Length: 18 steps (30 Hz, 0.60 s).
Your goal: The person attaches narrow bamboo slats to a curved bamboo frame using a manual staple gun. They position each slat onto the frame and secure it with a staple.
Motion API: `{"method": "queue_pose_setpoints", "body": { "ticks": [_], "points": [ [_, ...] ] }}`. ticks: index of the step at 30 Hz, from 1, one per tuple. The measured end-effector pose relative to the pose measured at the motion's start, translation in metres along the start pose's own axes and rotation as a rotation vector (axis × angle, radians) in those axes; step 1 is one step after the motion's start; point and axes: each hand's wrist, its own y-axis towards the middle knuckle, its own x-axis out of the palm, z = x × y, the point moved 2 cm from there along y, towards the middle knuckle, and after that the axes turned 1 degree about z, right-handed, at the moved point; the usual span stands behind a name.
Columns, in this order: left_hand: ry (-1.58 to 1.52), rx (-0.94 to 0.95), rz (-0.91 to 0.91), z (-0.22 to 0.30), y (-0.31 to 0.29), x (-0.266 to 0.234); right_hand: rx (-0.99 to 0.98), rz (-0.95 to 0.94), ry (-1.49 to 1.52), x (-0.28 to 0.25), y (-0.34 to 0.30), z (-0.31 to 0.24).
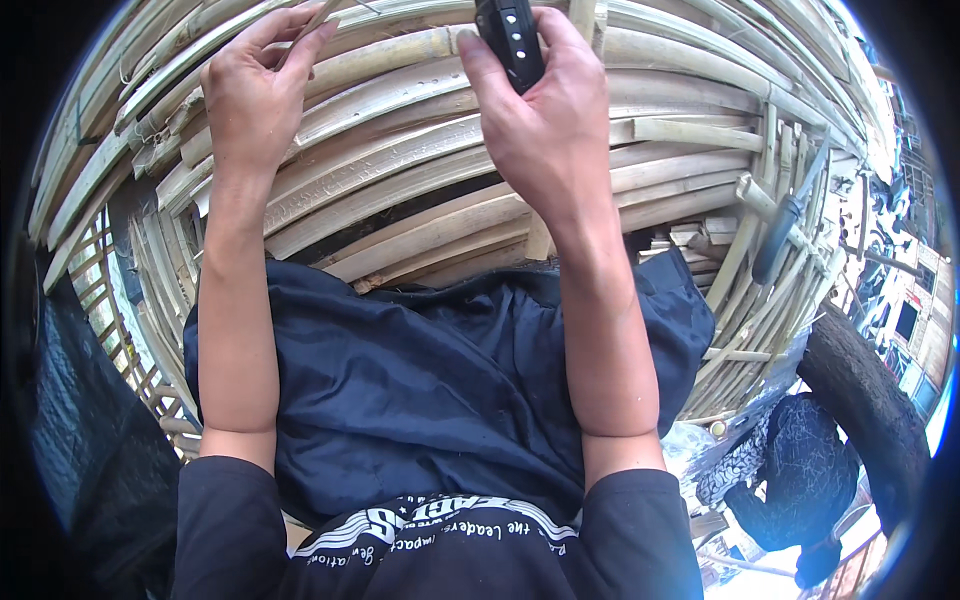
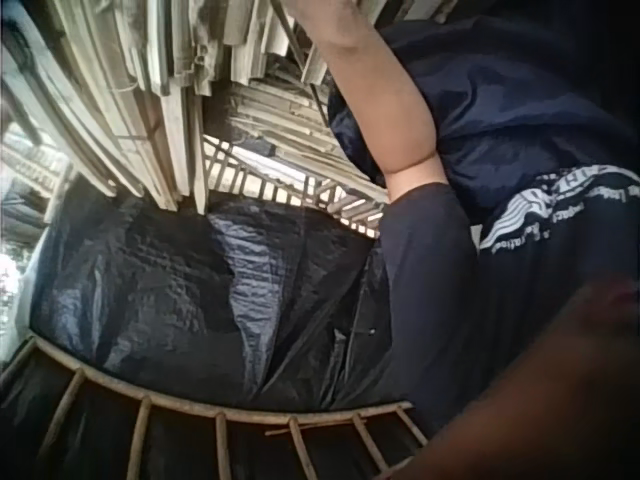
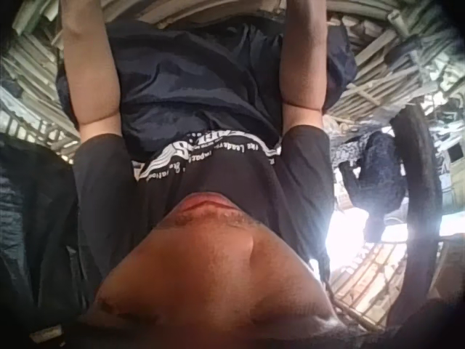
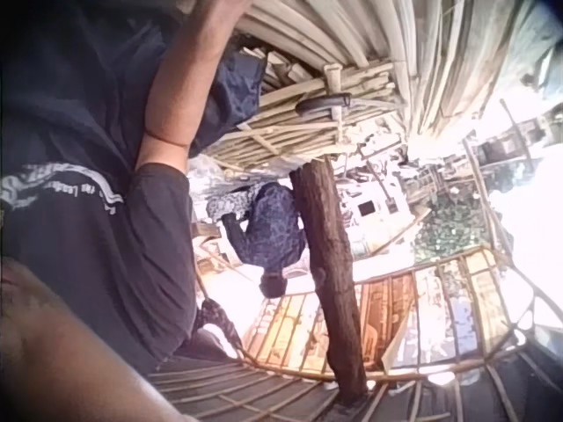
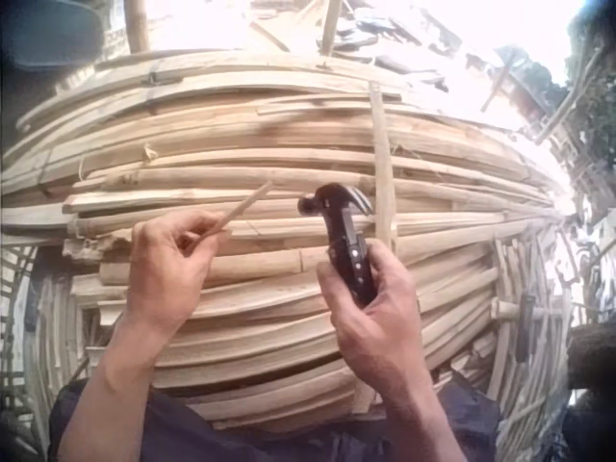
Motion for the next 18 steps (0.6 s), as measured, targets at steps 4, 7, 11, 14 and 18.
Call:
{"method": "queue_pose_setpoints", "body": {
  "ticks": [4, 7, 11, 14, 18],
  "points": [
    [-0.262, -0.048, -0.128, 0.028, 0.008, -0.009, -0.039, 0.046, 0.030, -0.021, 0.002, -0.016],
    [-0.305, -0.054, -0.137, 0.058, -0.006, -0.023, -0.036, 0.102, 0.078, -0.044, -0.018, -0.038],
    [-0.253, 0.100, -0.041, 0.110, -0.025, -0.045, 0.005, 0.142, 0.130, -0.091, -0.063, -0.053],
    [-0.196, 0.125, -0.144, 0.147, -0.044, -0.064, 0.157, 0.106, 0.225, -0.130, -0.113, -0.028],
    [-0.168, 0.138, -0.130, 0.170, -0.075, -0.101, 0.458, 0.016, 0.808, -0.165, -0.183, -0.002]
  ]
}}
